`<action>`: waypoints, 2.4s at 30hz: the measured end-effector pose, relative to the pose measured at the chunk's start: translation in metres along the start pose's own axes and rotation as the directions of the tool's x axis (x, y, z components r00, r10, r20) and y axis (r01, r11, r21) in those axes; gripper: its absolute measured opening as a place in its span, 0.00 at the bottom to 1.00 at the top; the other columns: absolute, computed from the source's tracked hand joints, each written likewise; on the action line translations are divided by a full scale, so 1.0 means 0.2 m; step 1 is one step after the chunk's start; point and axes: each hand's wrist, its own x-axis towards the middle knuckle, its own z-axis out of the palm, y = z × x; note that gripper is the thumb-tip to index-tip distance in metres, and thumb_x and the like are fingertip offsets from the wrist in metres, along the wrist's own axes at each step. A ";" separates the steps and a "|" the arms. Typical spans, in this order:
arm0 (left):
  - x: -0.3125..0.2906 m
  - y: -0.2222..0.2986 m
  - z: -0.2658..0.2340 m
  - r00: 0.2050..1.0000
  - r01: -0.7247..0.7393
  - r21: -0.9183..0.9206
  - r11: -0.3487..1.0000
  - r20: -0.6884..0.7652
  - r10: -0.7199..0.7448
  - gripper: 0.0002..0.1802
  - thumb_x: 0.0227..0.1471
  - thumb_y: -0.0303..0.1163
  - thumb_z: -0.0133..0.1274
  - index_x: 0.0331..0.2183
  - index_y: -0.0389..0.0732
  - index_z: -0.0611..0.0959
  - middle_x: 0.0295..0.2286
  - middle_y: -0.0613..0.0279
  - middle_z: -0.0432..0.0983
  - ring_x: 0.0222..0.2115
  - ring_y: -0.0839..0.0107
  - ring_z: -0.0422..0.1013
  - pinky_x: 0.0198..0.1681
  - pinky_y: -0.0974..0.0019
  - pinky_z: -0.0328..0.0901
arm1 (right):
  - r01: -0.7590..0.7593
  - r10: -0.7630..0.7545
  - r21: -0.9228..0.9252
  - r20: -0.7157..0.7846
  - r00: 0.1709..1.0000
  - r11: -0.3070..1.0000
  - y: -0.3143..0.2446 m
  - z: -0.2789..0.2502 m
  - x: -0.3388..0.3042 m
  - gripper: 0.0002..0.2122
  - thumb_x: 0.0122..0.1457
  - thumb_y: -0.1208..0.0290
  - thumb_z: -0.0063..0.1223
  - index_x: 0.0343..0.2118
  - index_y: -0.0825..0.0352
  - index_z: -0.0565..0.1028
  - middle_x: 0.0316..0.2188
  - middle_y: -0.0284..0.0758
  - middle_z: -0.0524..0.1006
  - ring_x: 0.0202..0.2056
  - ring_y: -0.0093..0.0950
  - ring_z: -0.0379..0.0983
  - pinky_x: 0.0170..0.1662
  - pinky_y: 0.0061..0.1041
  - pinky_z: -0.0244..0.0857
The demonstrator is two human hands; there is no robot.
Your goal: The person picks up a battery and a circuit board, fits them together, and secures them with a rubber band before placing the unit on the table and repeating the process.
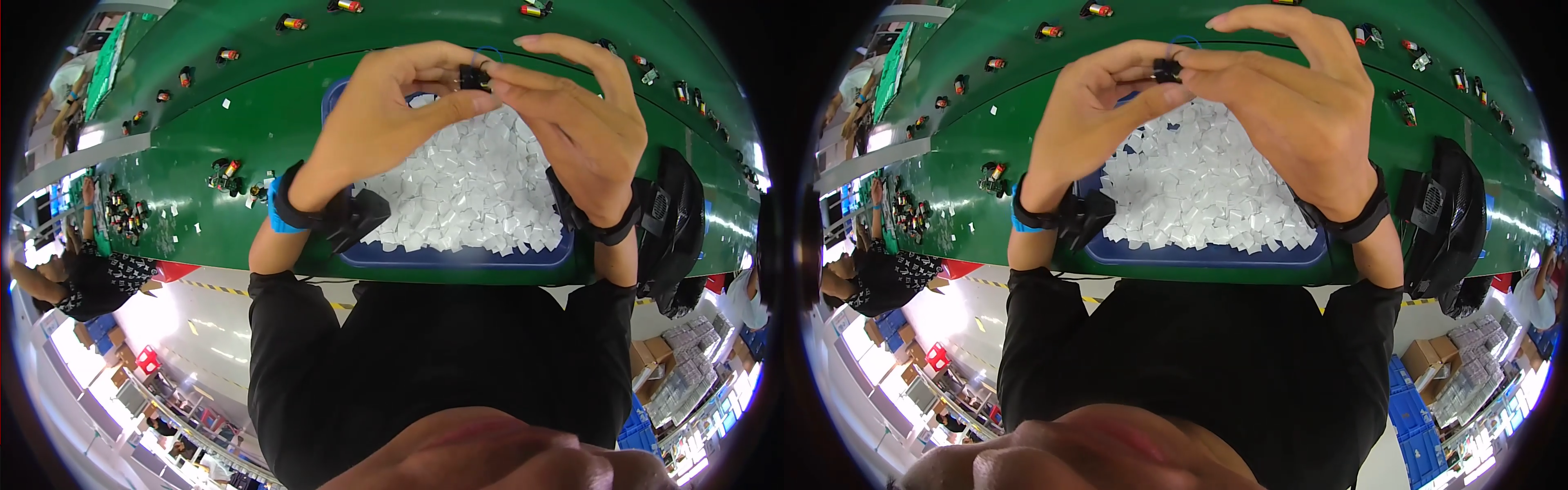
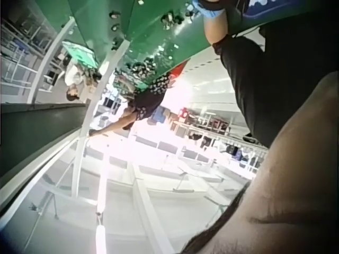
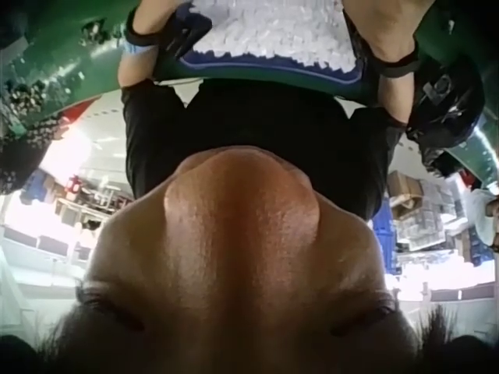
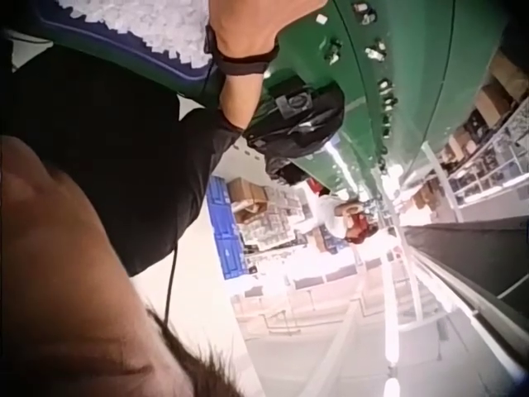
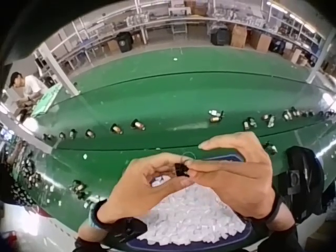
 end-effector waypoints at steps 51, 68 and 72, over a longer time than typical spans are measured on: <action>0.14 -0.10 0.01 0.737 -0.440 0.584 0.682 -0.198 0.646 0.17 0.46 0.25 0.65 0.41 0.42 0.84 0.34 0.66 0.81 0.35 0.66 0.71 0.40 0.68 0.65 | -0.577 0.652 0.812 0.390 0.650 0.090 0.06 0.15 -0.04 0.11 0.64 0.68 0.55 0.42 0.72 0.78 0.27 0.33 0.77 0.20 0.17 0.70 0.21 0.17 0.66; 0.42 -0.82 -0.90 0.831 0.015 0.998 0.058 -0.044 0.554 0.22 0.54 0.45 0.58 0.45 0.41 0.82 0.39 0.54 0.80 0.40 0.56 0.74 0.51 0.52 0.58 | -0.725 0.444 0.656 0.597 0.668 0.209 0.02 0.02 0.05 0.16 0.67 0.69 0.47 0.53 0.72 0.71 0.30 0.35 0.76 0.15 0.15 0.65 0.20 0.14 0.60; -0.16 -0.25 -1.14 0.943 0.204 0.924 0.322 -0.274 0.189 0.15 0.57 0.40 0.56 0.41 0.40 0.82 0.34 0.54 0.79 0.36 0.57 0.73 0.45 0.55 0.62 | -0.708 0.590 0.682 0.498 0.635 0.186 0.03 0.00 -0.02 0.12 0.65 0.71 0.50 0.48 0.72 0.70 0.30 0.36 0.77 0.16 0.17 0.65 0.21 0.16 0.61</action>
